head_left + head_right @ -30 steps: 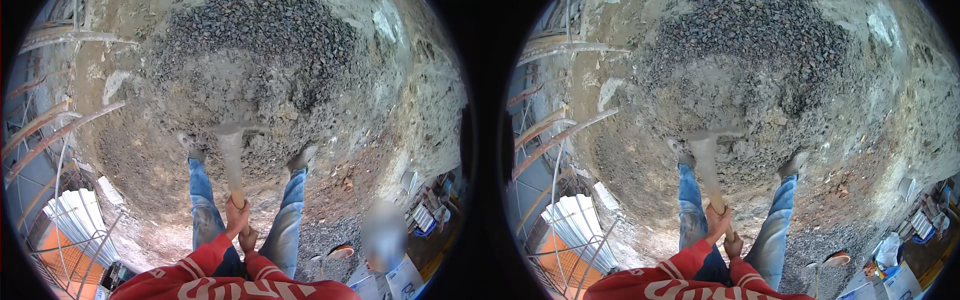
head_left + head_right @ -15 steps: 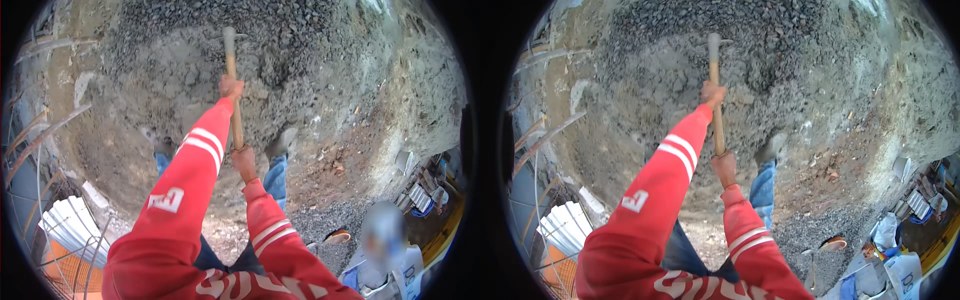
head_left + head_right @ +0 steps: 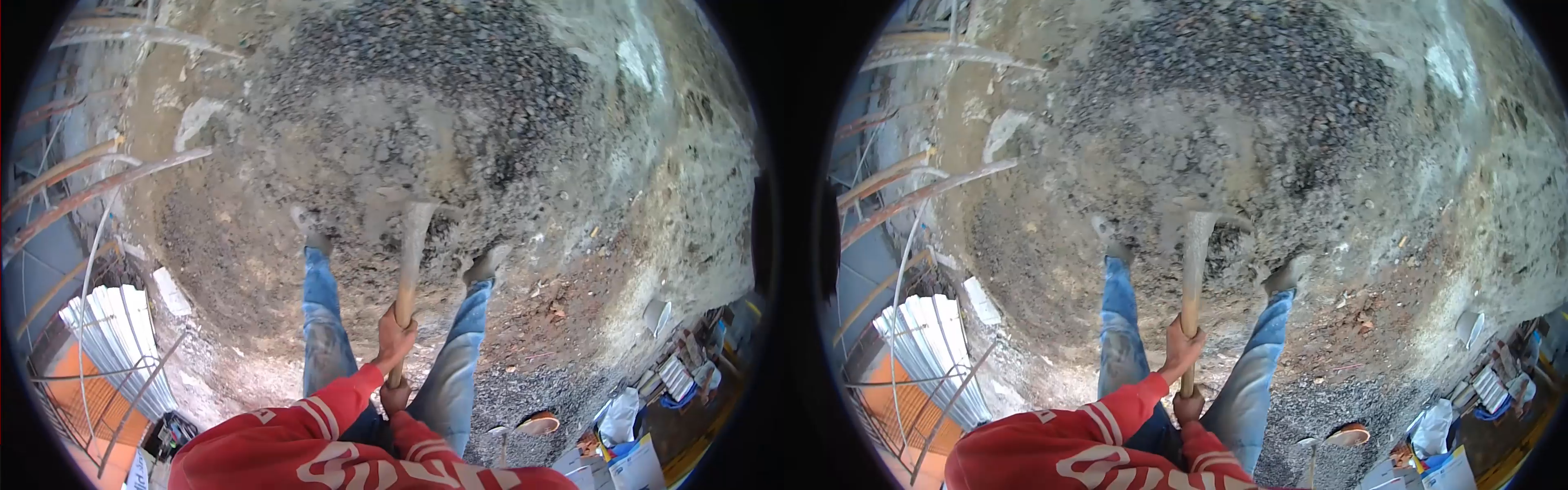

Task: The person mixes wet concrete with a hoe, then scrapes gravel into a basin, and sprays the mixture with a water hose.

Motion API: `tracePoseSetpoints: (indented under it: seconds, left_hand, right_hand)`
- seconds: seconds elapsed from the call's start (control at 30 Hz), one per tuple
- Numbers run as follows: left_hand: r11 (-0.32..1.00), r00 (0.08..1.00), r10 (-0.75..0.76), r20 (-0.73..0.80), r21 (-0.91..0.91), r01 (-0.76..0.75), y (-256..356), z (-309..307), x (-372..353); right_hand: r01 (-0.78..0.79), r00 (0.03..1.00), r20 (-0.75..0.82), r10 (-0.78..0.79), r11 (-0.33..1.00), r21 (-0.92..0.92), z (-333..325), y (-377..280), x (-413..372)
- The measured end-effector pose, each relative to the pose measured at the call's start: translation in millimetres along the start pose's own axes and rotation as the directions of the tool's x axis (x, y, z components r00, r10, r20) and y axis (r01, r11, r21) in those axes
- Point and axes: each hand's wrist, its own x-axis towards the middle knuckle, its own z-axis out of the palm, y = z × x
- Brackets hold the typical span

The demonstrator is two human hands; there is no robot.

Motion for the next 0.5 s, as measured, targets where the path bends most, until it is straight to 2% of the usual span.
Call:
tracePoseSetpoints:
  seconds: [0.03, 0.07, 0.1, 0.13, 0.17, 0.2, 0.27, 0.33, 0.37, 0.4, 0.47, 0.5]
  left_hand:
    - [0.997, 0.997, -0.063, 0.038, -0.046, 0.065, 16.9, -20.6, -0.3]
    - [0.998, 0.998, -0.026, 0.050, -0.062, 0.029, 52.5, -45.6, 13.7]
    - [0.997, 0.998, 0.006, 0.063, -0.082, -0.001, 83.3, -64.2, 38.7]
    - [0.971, 0.982, 0.189, 0.025, -0.154, -0.183, 90.5, -71.0, 68.0]
    - [0.904, 0.912, 0.399, -0.091, -0.127, -0.408, 107.4, -76.7, 102.9]
    - [0.874, 0.878, 0.464, -0.118, -0.100, -0.475, 133.3, -87.2, 139.3]
    - [0.806, 0.808, 0.551, -0.209, -0.120, -0.580, 165.1, -94.0, 219.3]
    - [0.891, 0.891, 0.427, -0.155, -0.098, -0.444, 169.6, -94.5, 289.4]
    - [0.898, 0.889, 0.430, -0.159, -0.030, -0.440, 149.9, -89.1, 324.9]
    - [0.899, 0.884, 0.437, -0.166, 0.038, -0.437, 115.0, -83.0, 361.2]
    - [0.932, 0.948, 0.310, -0.069, 0.216, -0.290, -2.1, -69.4, 420.0]
    - [0.964, 0.986, 0.157, -0.064, 0.229, -0.139, -13.8, -79.2, 416.9]
  right_hand:
    - [0.068, 0.997, 0.015, -0.070, 0.995, 0.070, 19.5, 18.8, 13.1]
    - [0.097, 0.995, 0.002, -0.099, 0.978, 0.187, 25.6, -15.0, 35.4]
    - [0.345, 0.937, -0.025, -0.348, 0.917, 0.200, 18.4, -81.5, 59.0]
    - [0.382, 0.923, -0.024, -0.384, 0.907, 0.178, 31.8, -102.0, 90.2]
    - [0.577, 0.811, -0.090, -0.579, 0.815, -0.046, 33.3, -161.7, 112.7]
    - [0.610, 0.792, -0.099, -0.602, 0.781, 0.136, 54.8, -175.6, 155.1]
    - [0.610, 0.790, -0.158, -0.592, 0.736, 0.294, 80.7, -259.2, 196.4]
    - [0.492, 0.859, -0.029, -0.511, 0.807, 0.328, 129.2, -274.4, 249.4]
    - [0.383, 0.903, 0.041, -0.429, 0.842, 0.380, 156.0, -266.8, 261.4]
    - [0.271, 0.931, 0.113, -0.348, 0.863, 0.426, 183.5, -263.9, 270.2]
    - [-0.080, 0.976, 0.219, 0.020, 0.959, 0.271, 201.6, -275.5, 228.2]
    - [-0.079, 0.976, 0.215, 0.021, 0.962, 0.261, 203.5, -267.4, 227.9]
